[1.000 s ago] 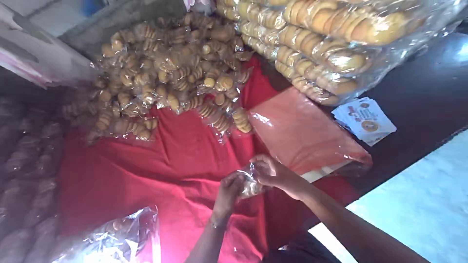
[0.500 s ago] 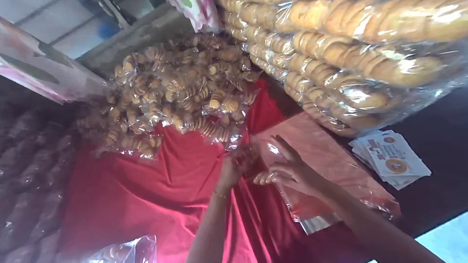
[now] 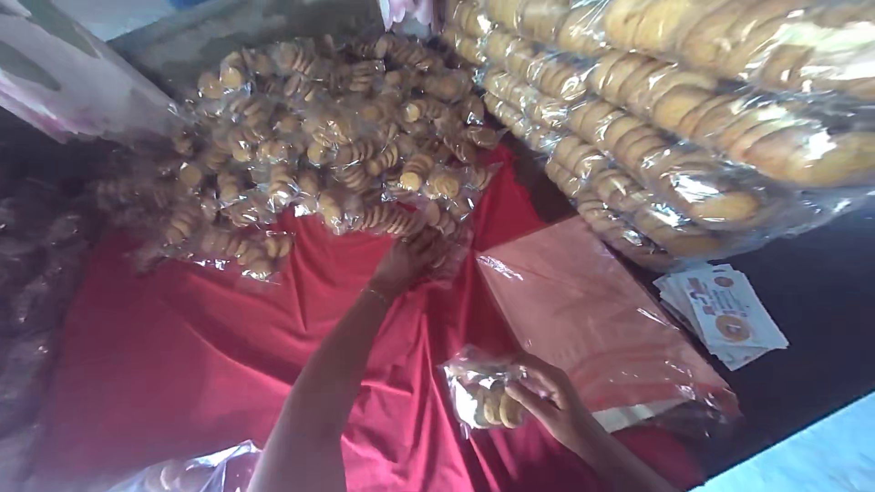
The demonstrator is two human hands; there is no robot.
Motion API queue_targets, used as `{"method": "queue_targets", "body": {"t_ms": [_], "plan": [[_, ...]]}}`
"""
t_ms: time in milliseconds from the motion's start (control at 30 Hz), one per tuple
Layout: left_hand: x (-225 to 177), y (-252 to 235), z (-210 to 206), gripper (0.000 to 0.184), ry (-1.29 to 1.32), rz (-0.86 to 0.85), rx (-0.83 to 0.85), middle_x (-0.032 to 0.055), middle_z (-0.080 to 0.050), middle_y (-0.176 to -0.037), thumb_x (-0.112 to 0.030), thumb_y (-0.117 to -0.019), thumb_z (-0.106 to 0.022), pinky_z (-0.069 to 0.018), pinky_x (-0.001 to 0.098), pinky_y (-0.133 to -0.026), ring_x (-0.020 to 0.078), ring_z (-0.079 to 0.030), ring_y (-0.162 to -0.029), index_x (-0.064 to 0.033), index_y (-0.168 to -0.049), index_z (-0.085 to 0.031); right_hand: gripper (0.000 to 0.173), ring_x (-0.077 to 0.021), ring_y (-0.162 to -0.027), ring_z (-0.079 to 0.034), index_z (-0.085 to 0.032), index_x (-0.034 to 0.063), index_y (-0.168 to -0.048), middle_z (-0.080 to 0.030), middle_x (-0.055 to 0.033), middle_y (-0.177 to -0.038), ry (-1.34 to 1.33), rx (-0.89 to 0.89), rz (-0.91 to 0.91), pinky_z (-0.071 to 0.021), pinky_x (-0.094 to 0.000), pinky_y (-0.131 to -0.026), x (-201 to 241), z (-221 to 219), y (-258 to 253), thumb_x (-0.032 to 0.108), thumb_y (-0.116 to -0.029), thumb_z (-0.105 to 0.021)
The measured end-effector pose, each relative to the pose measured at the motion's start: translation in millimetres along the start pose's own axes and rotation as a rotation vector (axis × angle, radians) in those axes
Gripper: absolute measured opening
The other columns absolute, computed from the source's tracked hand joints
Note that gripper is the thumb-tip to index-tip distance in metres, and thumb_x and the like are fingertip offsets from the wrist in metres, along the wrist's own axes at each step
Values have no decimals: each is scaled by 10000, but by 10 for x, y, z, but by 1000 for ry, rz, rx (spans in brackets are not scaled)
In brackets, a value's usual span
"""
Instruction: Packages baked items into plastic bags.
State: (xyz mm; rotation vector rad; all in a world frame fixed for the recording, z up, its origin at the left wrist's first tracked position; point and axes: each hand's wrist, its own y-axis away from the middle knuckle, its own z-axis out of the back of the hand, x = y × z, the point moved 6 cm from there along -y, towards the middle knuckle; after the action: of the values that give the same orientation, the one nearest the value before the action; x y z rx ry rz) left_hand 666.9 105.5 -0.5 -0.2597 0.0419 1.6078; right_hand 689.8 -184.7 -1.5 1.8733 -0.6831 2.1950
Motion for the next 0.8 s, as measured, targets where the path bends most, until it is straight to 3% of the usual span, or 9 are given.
{"method": "queue_targets", "body": {"t_ms": [133, 233, 367, 400, 467, 533, 600, 667, 800], "plan": [[-667, 152, -38, 375, 63, -131, -133, 154, -716, -1227, -121, -993, -600, -555, 506, -954, 357, -692, -1123, -84, -1364, -639, 292, -53, -1068, -675, -680, 162, -1245, -710, 36, -1192, 126, -230, 5, -586, -248, -910, 141, 454, 119, 309, -1004, -603], [-989, 463, -75, 428, 110, -93, -16, 181, -681, -1273, -187, -970, -661, -529, 559, -967, 398, -643, -1190, -79, -1382, -618, 292, 6, -1041, -660, -678, 122, -1220, -705, 61, -1173, 179, -326, -40, -571, -201, -900, 178, 689, 237, 289, -990, -609], [-659, 512, 330, 234, 131, 145, 6, 198, -725, -1151, -75, -935, -661, -539, 571, -928, 419, -679, -1106, -20, -1152, -727, 260, 23, -1032, -659, -684, 183, -1219, -701, 108, -1165, 124, -347, -87, -569, -178, -891, 145, 705, 422, 283, -989, -617], [-414, 482, 431, 227, 152, 203, 22, 228, -686, -1245, -117, -930, -684, -492, 619, -982, 457, -620, -1204, -30, -1130, -745, 263, 21, -1043, -657, -684, 201, -1231, -699, 112, -1176, 113, -336, -96, -565, -180, -899, 146, 690, 459, 267, -986, -616], [108, 384, 488, 265, 208, 266, 178, 259, -359, -1593, -213, -932, -722, -251, 686, -1155, 487, -242, -1502, -71, -1152, -760, 267, 24, -1084, -644, -686, 233, -1238, -692, 121, -1211, 100, -295, -96, -549, -178, -926, 155, 638, 506, 251, -984, -606], [457, 182, 444, 400, 146, 250, 335, 251, -176, -1669, -331, -915, -749, -102, 649, -1223, 463, -64, -1552, -87, -1232, -735, 271, 10, -1087, -648, -698, 232, -1229, -697, 106, -1217, 60, -245, -97, -556, -186, -915, 165, 555, 514, 222, -975, -603], [604, -109, 410, 625, 68, 275, 439, 222, -206, -1670, -420, -894, -762, -62, 637, -1229, 451, -123, -1546, -65, -1389, -622, 240, -10, -1078, -658, -709, 192, -1197, -703, 75, -1211, 26, -195, -99, -568, -198, -901, 202, 494, 484, 199, -980, -605], [682, -382, 354, 753, -1, 297, 492, 185, -295, -1644, -460, -882, -762, -189, 641, -1202, 426, -258, -1509, -76, -1481, -516, 230, -27, -1080, -661, -713, 173, -1180, -706, 64, -1202, 0, -202, -117, -568, -211, -915, 230, 484, 457, 168, -980, -599], [235, -379, 439, 505, 142, 101, 336, 224, -629, -1303, -307, -909, -757, -484, 616, -998, 407, -616, -1194, -67, -1336, -637, 199, 14, -911, -677, -696, 139, -1150, -728, 121, -1029, 50, -500, -182, -581, -192, -810, 282, 766, 472, 154, -969, -613]]}}
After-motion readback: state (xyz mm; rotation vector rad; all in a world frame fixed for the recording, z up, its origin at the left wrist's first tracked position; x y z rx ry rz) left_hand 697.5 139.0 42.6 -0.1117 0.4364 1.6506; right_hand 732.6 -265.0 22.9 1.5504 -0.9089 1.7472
